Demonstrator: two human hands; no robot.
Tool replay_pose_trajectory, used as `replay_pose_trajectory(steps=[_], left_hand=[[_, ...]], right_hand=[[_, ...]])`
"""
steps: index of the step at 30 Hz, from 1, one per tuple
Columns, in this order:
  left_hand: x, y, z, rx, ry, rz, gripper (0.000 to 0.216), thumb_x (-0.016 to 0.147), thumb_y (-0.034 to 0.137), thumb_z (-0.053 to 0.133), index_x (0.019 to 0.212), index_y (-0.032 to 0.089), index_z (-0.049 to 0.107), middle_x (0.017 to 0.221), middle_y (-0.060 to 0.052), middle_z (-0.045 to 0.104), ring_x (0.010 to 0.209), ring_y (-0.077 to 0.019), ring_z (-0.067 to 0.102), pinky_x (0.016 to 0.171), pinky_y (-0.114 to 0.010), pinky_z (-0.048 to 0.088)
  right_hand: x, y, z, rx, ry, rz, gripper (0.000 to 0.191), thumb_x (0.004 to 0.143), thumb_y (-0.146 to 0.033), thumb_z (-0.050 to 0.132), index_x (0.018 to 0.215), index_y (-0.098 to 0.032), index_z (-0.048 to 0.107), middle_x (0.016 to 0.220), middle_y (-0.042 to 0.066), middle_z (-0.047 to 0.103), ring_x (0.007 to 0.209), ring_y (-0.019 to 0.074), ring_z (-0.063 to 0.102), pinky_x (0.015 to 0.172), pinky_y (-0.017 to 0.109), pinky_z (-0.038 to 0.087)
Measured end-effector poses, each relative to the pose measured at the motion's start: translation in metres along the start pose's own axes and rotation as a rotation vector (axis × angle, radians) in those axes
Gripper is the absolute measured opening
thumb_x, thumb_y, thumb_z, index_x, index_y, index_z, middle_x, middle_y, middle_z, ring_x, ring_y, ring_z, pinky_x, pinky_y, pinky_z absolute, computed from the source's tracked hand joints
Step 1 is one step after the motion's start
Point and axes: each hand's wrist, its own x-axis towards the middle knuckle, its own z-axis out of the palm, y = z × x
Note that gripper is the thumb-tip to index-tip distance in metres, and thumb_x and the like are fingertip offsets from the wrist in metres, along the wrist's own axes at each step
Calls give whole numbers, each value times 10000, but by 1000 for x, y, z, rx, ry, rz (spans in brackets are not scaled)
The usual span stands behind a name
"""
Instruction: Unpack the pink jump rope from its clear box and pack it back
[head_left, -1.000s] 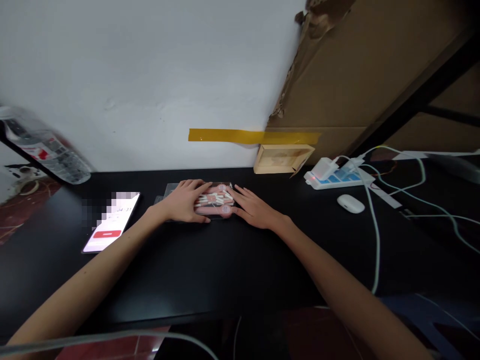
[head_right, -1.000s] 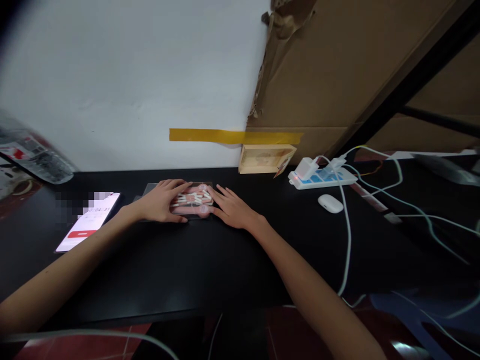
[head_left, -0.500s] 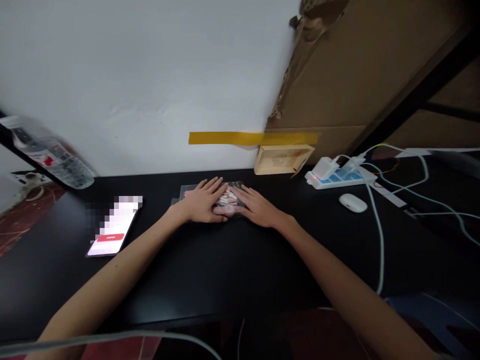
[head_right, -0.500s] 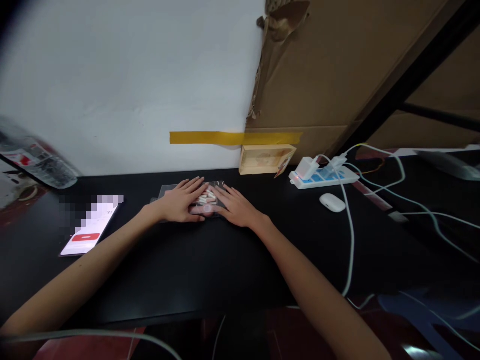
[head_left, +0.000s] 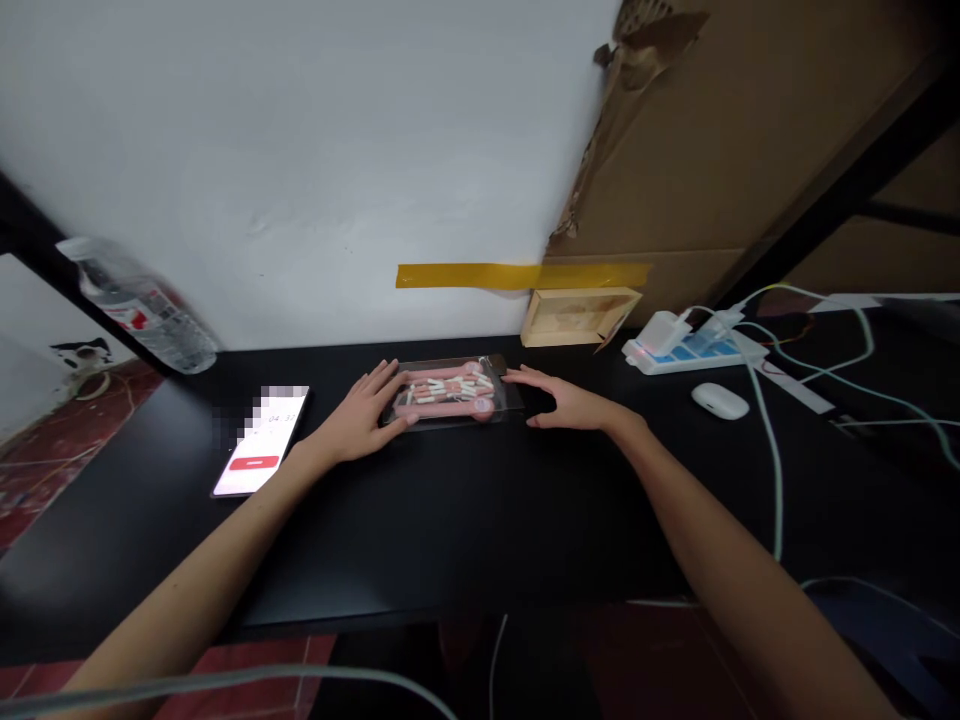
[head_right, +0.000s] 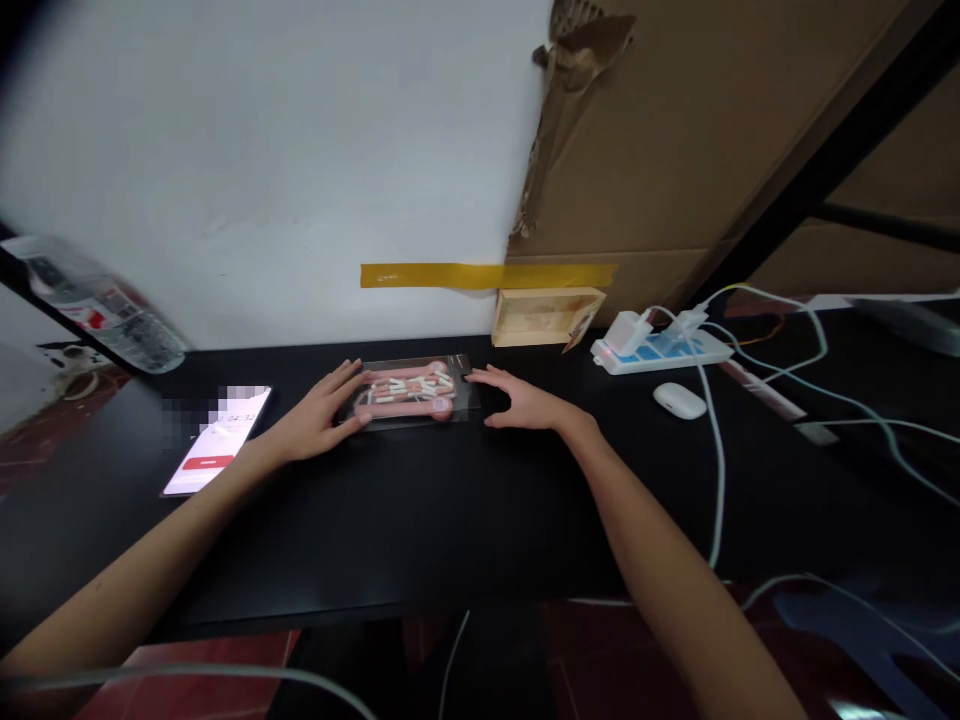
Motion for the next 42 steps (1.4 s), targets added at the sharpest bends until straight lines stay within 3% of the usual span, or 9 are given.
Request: replay_pose_trajectory(steps=[4,9,14,18,21,29,31,37,42], left_hand=[[-8,-3,12,-34,15,24,742,1012,604,406,1601,201,205,1673,-145,132,1534,-360,102,1211,-563,220],[-9,-1,12,-59,5,46,704,1041,580,350,1609,198,188,1681,-128,88,1536,-363,61,1222,-562,195],[-12,-6,9,-97,-15,69,673,1053,548,347,1610,202,195,1683,-114,74,1537,-360,33,1224,-569,176],[-13,-10,7,-131,-25,81,669,1053,536,364,1613,215,188,1686,-99,67,1539,-347,35,1225,-560,176],[-13,-10,6,-146,-33,80,667,1051,533,373,1613,223,190,1686,-91,70,1539,-343,43,1225,-554,186],[-15,-3,9,-139,1,108,661,1041,522,408,1607,248,206,1682,-92,115,1535,-356,84,1217,-572,212],[-15,-1,12,-123,21,108,667,1037,520,418,1607,245,206,1679,-100,128,1535,-356,97,1218,-570,217],[-13,4,17,-47,48,72,696,1030,553,408,1609,240,183,1674,-116,148,1534,-349,120,1222,-566,206],[-13,6,16,-19,28,44,695,1031,559,398,1610,255,161,1678,-106,139,1536,-341,121,1220,-571,200]], right_hand=[[4,-5,10,-64,11,19,856,710,-574,813,1474,-358,493,1633,27,334,1541,363,129,1225,640,164],[15,-4,27,-98,162,13,743,779,-595,751,1440,-324,545,1571,78,441,1500,380,279,1197,663,239],[14,3,21,-21,118,-89,557,873,-544,671,1389,-352,587,1526,38,506,1476,312,357,1208,613,269],[14,4,22,-42,189,-78,518,881,-507,670,1356,-309,611,1474,76,554,1410,301,459,1184,574,340],[15,-1,31,-110,247,-54,625,873,-522,670,1425,-258,541,1477,126,540,1397,327,467,1171,570,359],[16,-11,42,-58,289,20,1036,878,-586,629,1622,-243,-4,1659,166,231,1479,353,342,1193,575,313],[18,-12,41,-22,298,6,1038,878,-563,636,1620,-246,-16,1650,170,257,1468,349,363,1184,580,321],[19,-20,37,31,344,13,865,868,-454,655,1589,-272,213,1416,119,596,1328,321,545,1141,569,378],[18,-19,34,119,265,-14,837,921,-430,598,1602,-300,129,1471,86,570,1446,290,415,1181,599,293]])
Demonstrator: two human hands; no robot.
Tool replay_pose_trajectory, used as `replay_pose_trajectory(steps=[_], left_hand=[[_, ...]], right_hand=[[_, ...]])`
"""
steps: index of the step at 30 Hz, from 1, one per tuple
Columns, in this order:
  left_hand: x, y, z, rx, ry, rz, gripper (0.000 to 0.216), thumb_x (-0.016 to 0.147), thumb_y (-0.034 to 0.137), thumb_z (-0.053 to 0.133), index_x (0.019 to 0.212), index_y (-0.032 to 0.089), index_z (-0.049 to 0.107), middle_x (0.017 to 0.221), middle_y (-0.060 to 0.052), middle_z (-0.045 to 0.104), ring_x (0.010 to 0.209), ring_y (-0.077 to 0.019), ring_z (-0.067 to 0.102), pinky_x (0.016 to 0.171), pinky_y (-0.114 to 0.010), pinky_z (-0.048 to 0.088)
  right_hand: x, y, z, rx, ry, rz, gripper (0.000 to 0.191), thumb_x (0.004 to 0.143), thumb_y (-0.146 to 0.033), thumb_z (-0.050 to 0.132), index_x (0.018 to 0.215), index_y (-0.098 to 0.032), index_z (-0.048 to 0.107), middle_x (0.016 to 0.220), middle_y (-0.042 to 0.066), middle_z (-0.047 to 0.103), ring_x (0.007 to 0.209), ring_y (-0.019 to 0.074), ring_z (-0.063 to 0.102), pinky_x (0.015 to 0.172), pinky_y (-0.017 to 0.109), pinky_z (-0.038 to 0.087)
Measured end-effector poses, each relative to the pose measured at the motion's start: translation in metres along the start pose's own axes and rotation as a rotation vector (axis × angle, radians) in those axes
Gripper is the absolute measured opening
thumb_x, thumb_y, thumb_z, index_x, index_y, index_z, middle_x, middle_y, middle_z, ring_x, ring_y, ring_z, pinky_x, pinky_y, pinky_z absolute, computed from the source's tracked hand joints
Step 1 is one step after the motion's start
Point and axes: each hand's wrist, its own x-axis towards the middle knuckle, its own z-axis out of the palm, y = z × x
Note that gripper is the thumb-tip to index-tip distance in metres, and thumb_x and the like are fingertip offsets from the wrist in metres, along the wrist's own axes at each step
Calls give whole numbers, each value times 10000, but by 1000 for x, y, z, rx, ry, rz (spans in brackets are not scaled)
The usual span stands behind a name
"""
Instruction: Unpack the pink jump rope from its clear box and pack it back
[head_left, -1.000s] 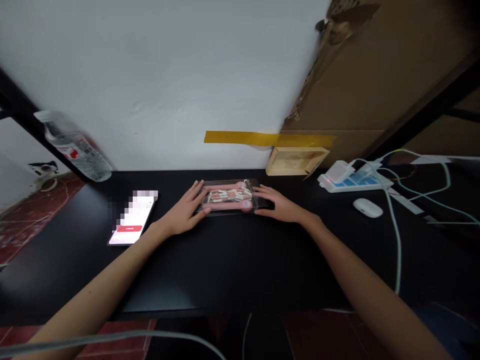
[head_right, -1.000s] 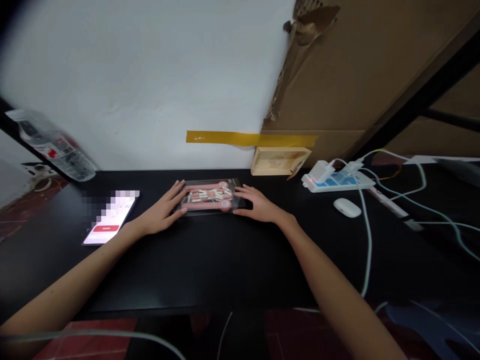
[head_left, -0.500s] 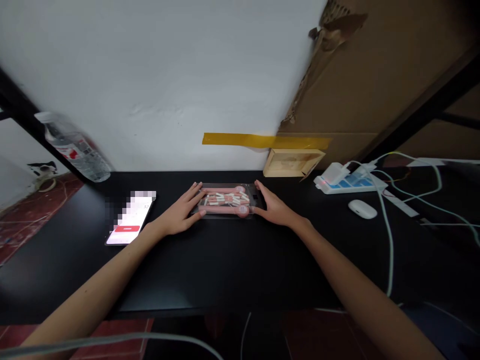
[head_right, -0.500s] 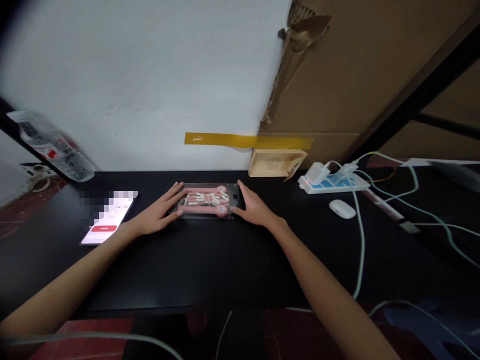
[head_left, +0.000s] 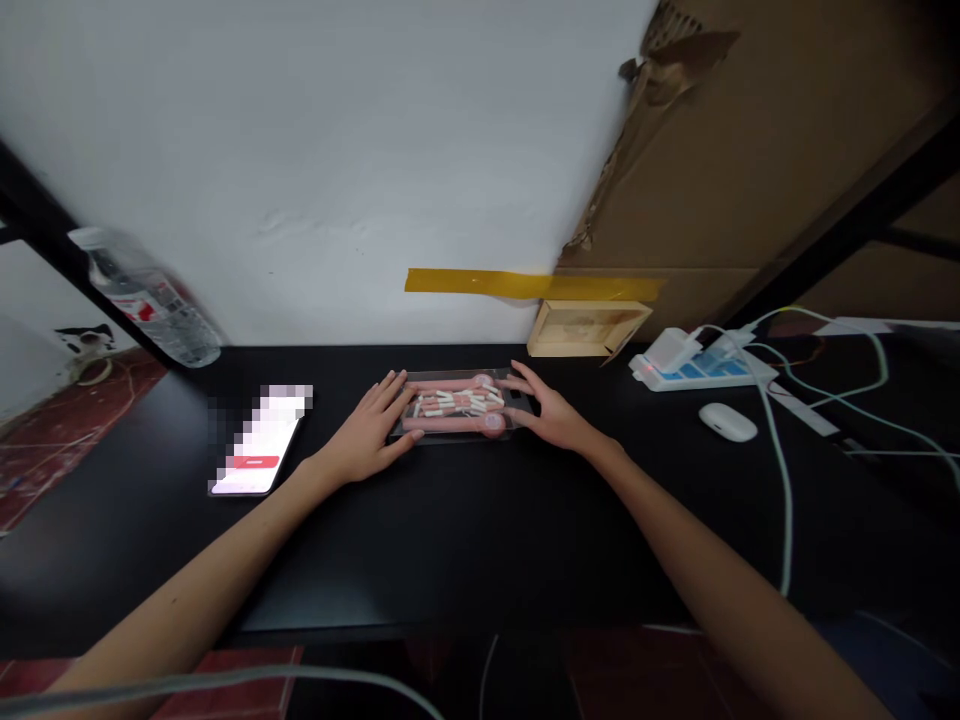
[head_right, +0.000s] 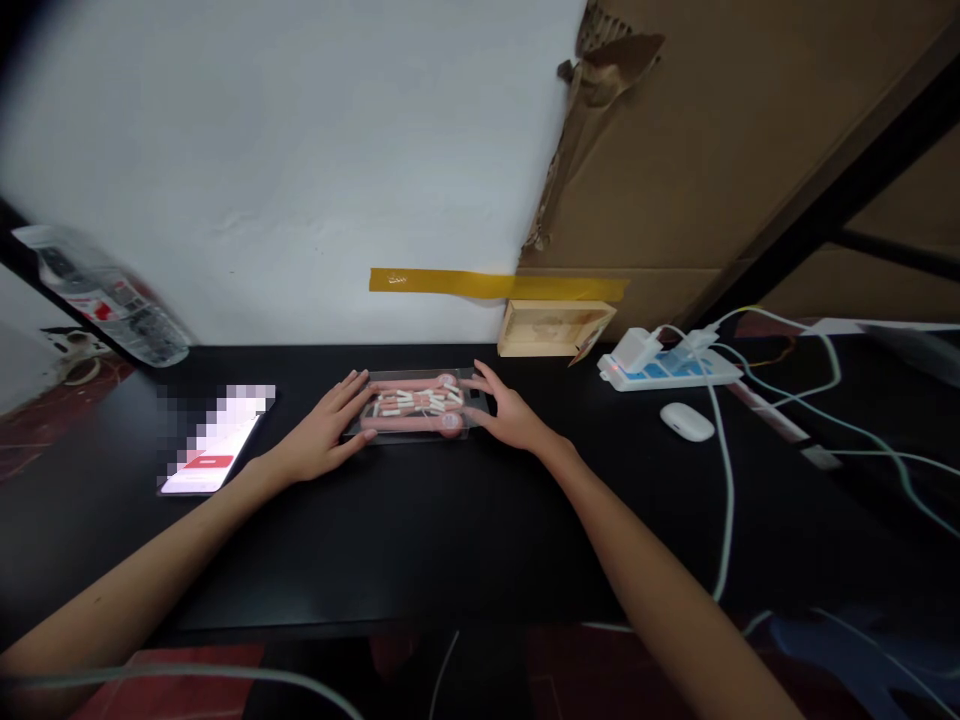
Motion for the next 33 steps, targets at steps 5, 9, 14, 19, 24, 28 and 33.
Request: replay_pose_trajectory(steps=[5,9,14,19,24,28,33], left_hand=[[0,-1,-1,-18,15,-13,697,1028,562,400,1606,235,188,1676,-115,145,1536,-344,115,1220,-556,211],[0,-3,-1,-19,14,-8,701,1024,567,402,1602,218,211,1673,-127,151,1535,-348,116,1221,-551,208],[0,-4,-2,-17,6,-9,701,1024,563,409,1597,205,222,1671,-135,152,1535,-347,113,1222,-547,204],[0,-3,-3,-39,-1,-15,689,1029,563,398,1594,210,224,1674,-131,139,1537,-347,104,1221,-552,207],[0,-3,-3,-51,-4,-5,667,1038,534,390,1605,247,190,1679,-106,130,1539,-336,96,1223,-570,179],[1,-2,-3,-3,1,30,616,1052,484,371,1606,277,199,1682,-77,117,1540,-327,98,1225,-586,134],[3,-4,-8,33,-62,52,571,1072,469,303,1604,274,230,1674,-59,163,1543,-298,94,1230,-556,146]], right_hand=[[-1,4,-1,-47,-131,-70,889,956,-456,548,1618,-264,-14,1540,109,473,1509,282,290,1190,617,261],[-3,8,-11,-73,-138,-105,775,955,-384,543,1615,-291,148,1582,63,426,1482,276,353,1209,570,272],[-4,13,-24,-133,-65,-119,476,977,-311,468,1449,-352,520,1594,-16,412,1459,255,394,1215,561,276],[-5,4,-17,-143,-75,-46,434,1015,-483,435,1416,-371,559,1594,-1,410,1469,275,375,1205,591,286],[-5,-3,-1,-172,-123,-58,508,1002,-592,394,1438,-374,538,1588,-4,415,1506,293,294,1229,608,234],[-5,-4,5,-181,-90,-46,554,1006,-605,373,1496,-361,461,1575,1,440,1504,288,301,1229,605,245],[-6,-5,5,-236,-13,68,672,971,-660,403,1524,-279,432,1560,72,462,1469,318,370,1222,579,284]])
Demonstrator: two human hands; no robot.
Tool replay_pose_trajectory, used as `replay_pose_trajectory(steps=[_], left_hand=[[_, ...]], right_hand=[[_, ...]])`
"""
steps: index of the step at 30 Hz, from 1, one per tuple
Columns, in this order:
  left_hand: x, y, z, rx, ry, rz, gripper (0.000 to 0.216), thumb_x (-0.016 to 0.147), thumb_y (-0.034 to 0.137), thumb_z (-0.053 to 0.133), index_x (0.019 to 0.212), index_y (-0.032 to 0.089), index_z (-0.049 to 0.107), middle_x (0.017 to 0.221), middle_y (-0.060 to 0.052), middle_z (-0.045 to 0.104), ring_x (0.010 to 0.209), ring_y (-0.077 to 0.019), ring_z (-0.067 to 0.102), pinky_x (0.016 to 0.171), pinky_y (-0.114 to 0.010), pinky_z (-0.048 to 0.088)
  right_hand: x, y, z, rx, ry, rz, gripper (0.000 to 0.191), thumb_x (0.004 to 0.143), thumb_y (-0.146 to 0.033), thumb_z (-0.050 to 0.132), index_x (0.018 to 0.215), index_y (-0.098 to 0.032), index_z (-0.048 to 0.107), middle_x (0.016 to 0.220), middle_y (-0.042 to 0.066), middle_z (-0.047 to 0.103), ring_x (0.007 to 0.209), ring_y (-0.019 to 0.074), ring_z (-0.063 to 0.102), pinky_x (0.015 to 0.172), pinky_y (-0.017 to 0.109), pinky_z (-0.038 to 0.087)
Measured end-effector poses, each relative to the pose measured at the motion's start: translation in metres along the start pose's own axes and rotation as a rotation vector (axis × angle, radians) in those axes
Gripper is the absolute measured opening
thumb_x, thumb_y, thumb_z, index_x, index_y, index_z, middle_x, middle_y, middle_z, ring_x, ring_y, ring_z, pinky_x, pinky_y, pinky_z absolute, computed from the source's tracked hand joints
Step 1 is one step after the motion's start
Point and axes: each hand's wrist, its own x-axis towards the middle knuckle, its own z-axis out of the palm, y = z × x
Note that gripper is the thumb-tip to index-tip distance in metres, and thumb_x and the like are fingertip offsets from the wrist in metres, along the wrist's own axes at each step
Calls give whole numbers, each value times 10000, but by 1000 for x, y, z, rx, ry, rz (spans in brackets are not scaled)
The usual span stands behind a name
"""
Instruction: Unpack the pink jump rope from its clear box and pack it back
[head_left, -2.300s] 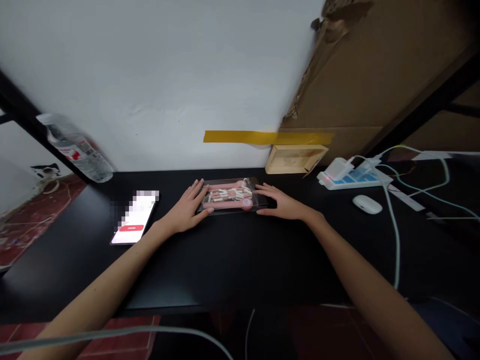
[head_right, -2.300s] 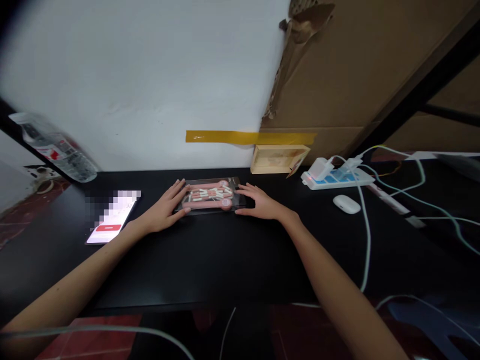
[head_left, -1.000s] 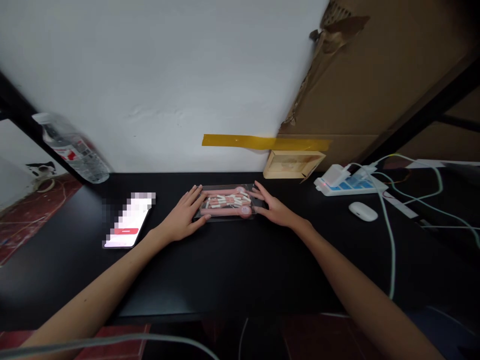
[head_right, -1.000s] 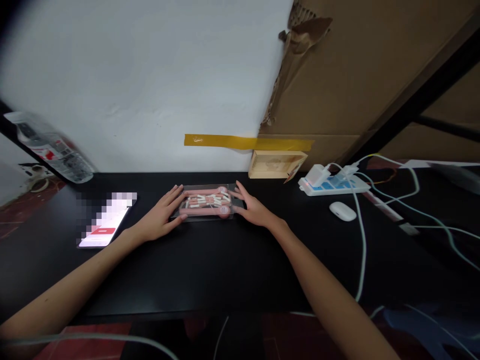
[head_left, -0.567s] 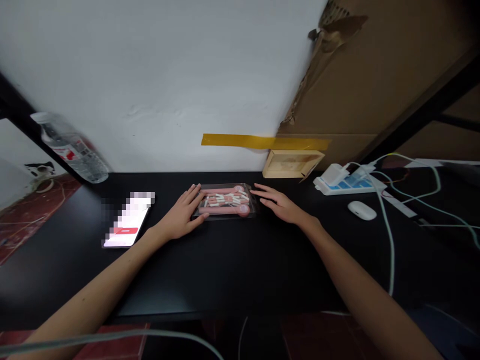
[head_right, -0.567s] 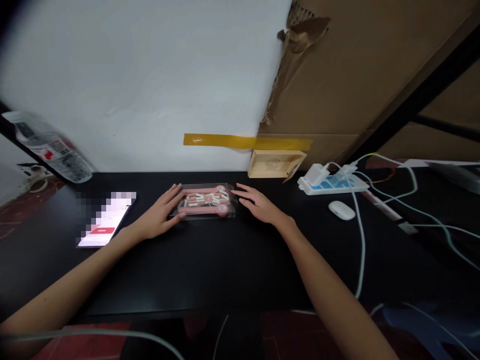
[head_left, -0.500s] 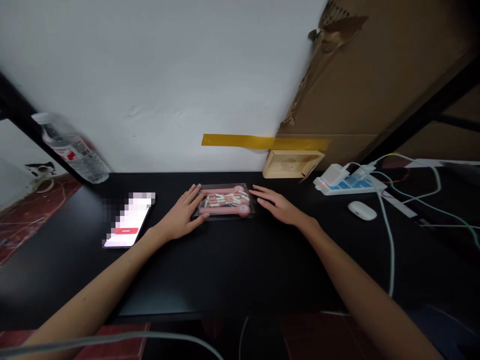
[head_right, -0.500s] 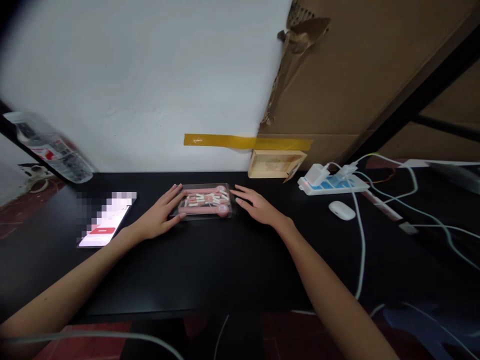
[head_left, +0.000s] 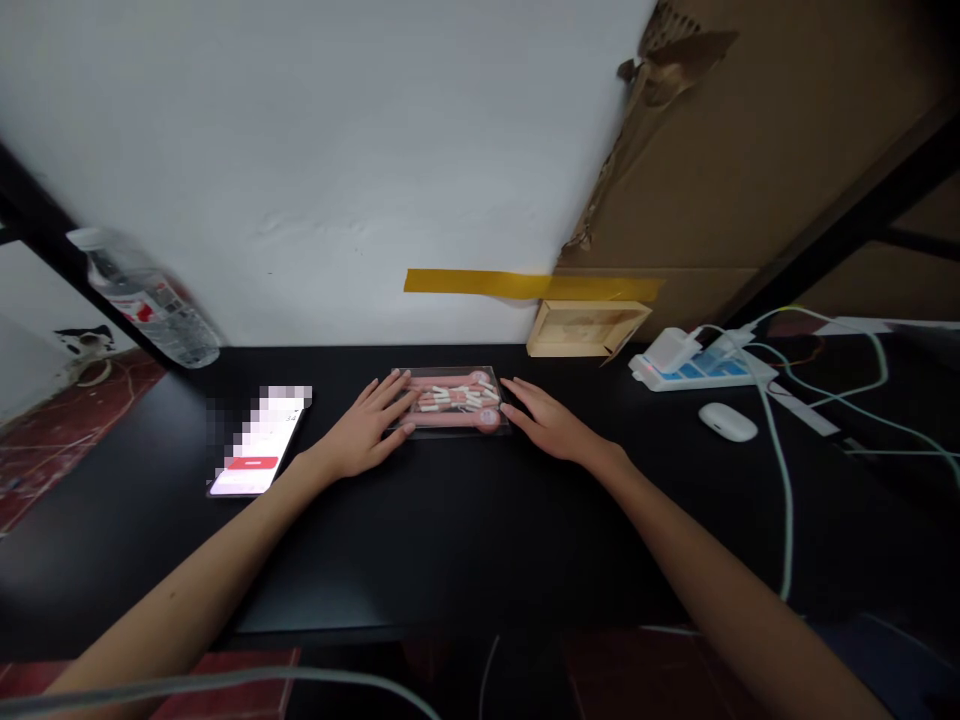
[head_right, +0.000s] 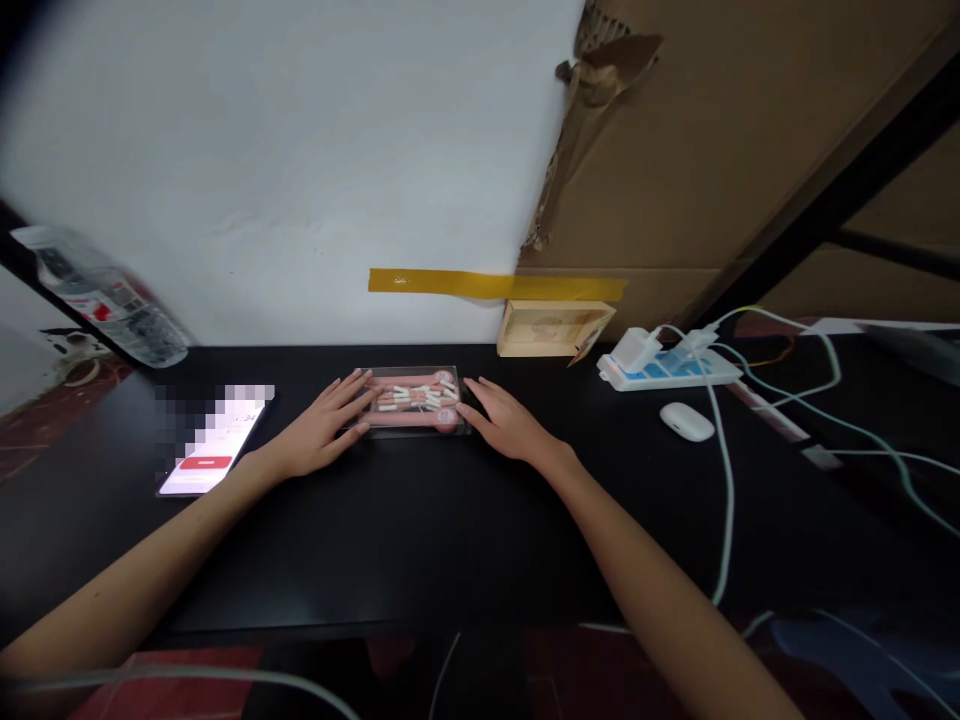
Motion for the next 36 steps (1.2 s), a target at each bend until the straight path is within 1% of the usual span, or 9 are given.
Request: replay_pose_trajectory(steps=[5,11,14,17,21,24,29,32,36], left_hand=[[1,-9,-2,-34,-18,33,645,1070,513,296,1627,251,104,1679,-72,110,1542,-294,96,1237,-526,164],[2,-12,-1,-60,-6,62,649,1066,507,327,1624,236,136,1677,-72,136,1542,-297,91,1240,-507,195],[2,-11,-2,-69,-13,49,651,1064,510,335,1623,248,131,1678,-58,138,1544,-296,78,1238,-510,206],[1,-10,-2,-72,-8,38,639,1067,506,328,1621,249,139,1679,-51,143,1545,-294,81,1239,-508,206],[0,-13,-3,-79,-5,46,637,1064,506,338,1619,247,161,1677,-50,154,1544,-293,92,1241,-502,202],[-1,-16,-6,-102,-15,52,624,1066,498,336,1617,256,172,1677,-36,156,1545,-282,91,1246,-493,189],[-3,-20,-11,-145,-32,45,616,1066,503,335,1613,257,195,1677,-24,159,1546,-279,79,1248,-496,170],[-3,-20,-13,-170,-35,43,611,1066,506,334,1608,252,213,1673,-30,177,1546,-274,85,1246,-506,167],[-4,-22,-13,-189,-30,45,611,1063,506,347,1605,250,229,1670,-31,189,1545,-275,92,1245,-505,171]], right_hand=[[1,0,-5,47,83,46,606,980,-594,443,1473,-246,497,1479,107,555,1374,309,510,1177,558,374],[2,-5,-2,248,106,78,521,955,-505,543,1398,-231,558,1325,121,679,1249,291,629,1115,545,453],[3,-5,2,273,107,58,490,955,-492,538,1372,-237,572,1312,112,686,1229,277,641,1108,527,467],[2,1,0,132,100,10,485,968,-458,501,1389,-225,562,1393,121,626,1316,287,569,1146,542,420],[-2,18,-11,-59,7,-94,591,902,-447,614,1452,-256,513,1552,99,467,1479,328,348,1200,590,313],[-2,28,-17,-77,-13,-110,632,889,-507,642,1465,-283,507,1548,96,469,1435,325,420,1179,577,355],[2,26,-19,-136,51,-203,394,925,-482,626,1280,-322,685,1393,68,621,1285,318,571,1096,554,451],[4,20,-22,-261,106,-295,301,948,-437,618,1186,-297,739,1288,74,690,1193,314,626,1026,541,495],[6,14,-21,-420,197,-422,230,957,-372,632,1077,-232,770,1148,82,749,1075,277,678,935,463,538]])
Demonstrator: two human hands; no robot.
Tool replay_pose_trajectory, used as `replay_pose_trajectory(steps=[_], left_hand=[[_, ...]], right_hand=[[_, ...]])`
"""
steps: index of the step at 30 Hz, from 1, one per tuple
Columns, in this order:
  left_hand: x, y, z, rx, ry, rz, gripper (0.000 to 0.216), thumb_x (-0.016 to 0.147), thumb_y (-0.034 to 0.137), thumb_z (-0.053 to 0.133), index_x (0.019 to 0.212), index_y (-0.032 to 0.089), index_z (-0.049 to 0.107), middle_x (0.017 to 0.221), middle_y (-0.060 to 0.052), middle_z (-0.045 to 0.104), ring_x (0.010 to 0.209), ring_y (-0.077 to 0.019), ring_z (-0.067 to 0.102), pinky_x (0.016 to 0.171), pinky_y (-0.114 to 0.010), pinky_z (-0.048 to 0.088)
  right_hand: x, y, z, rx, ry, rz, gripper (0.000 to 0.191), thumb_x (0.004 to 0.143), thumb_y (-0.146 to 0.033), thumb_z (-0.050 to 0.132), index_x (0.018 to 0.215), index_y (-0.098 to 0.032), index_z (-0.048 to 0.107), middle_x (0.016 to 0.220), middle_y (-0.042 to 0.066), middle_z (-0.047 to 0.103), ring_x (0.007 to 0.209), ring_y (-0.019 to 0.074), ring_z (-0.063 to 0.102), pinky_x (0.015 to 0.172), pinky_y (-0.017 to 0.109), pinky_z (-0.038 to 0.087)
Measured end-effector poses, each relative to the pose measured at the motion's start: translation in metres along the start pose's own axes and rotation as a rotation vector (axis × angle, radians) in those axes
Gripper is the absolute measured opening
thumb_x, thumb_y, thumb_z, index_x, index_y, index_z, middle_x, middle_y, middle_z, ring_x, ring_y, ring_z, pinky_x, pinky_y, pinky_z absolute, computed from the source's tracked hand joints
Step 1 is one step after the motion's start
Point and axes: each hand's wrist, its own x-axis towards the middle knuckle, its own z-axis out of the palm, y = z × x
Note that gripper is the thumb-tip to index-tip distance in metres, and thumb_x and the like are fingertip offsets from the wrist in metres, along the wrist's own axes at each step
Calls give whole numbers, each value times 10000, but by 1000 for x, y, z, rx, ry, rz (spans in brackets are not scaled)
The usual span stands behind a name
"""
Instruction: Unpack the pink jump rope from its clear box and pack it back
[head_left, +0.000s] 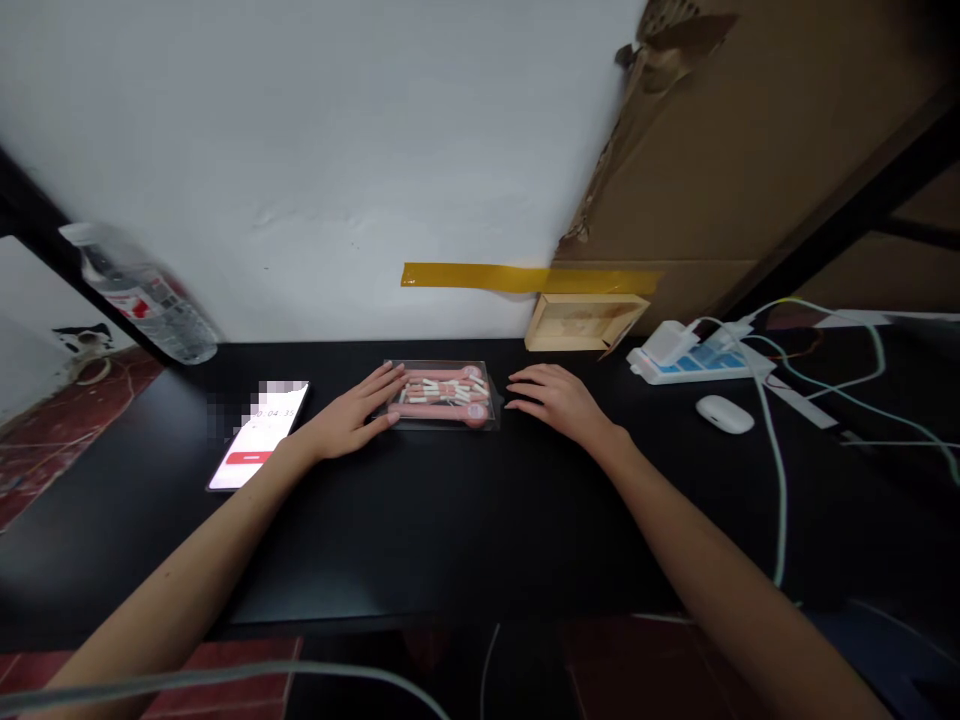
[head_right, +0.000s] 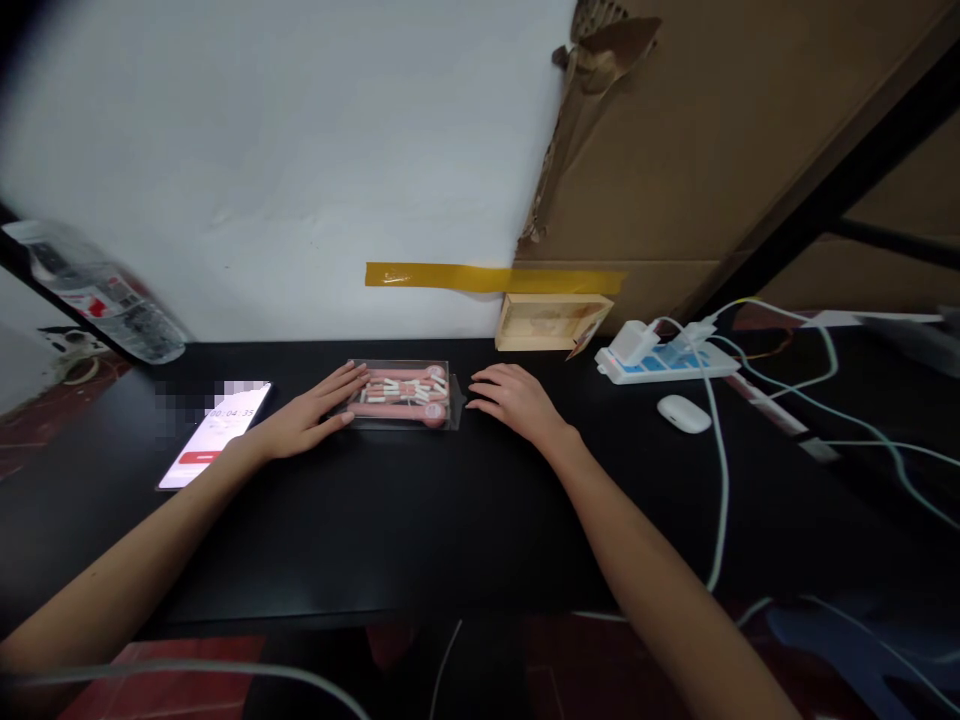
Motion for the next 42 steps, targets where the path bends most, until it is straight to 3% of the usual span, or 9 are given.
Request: replay_pose_trajectory(steps=[5,14,22,27,31,37,42], left_hand=[[-1,-1,1,-4,7,-2,617,1057,503,373,1606,262,227,1670,-22,191,1545,-280,93,1245,-508,172],[0,1,1,-6,24,3,605,1059,496,367,1599,249,253,1664,-36,215,1543,-282,112,1242,-513,183],[0,3,1,-6,31,-16,606,1058,514,366,1595,253,262,1664,-30,218,1542,-279,120,1243,-508,186],[1,3,4,24,43,-38,612,1057,520,359,1597,249,257,1666,-29,211,1544,-281,112,1244,-503,182],[1,3,7,49,46,-37,615,1059,518,351,1598,238,256,1667,-37,209,1544,-279,113,1246,-491,185],[1,2,9,56,54,-33,610,1061,521,338,1597,243,254,1666,-39,215,1546,-275,113,1246,-501,185],[1,2,9,51,60,-34,610,1058,529,347,1595,255,255,1666,-32,217,1544,-281,118,1245,-505,191]], right_hand=[[1,-2,5,-52,36,-40,227,979,-352,599,1002,-216,779,1055,67,773,975,245,702,848,399,553],[1,-3,11,-79,10,16,287,1004,-380,546,983,-235,793,1028,62,781,964,254,688,818,408,532],[4,-7,12,-66,-7,29,283,1010,-318,531,974,-219,793,1032,69,781,973,265,684,833,424,535],[6,-13,15,64,11,99,291,1000,-282,521,940,-228,800,1051,80,774,1021,276,679,888,454,546],[6,-20,26,272,43,260,240,951,-292,565,1008,-240,792,1198,87,736,1177,288,635,1025,507,499],[10,-25,29,483,62,722,246,877,-323,602,942,-204,807,1249,128,714,1365,330,504,1186,551,294],[12,-21,18,668,-18,841,289,892,-300,537,948,-256,817,1388,64,642,1461,306,378,1218,556,169]])
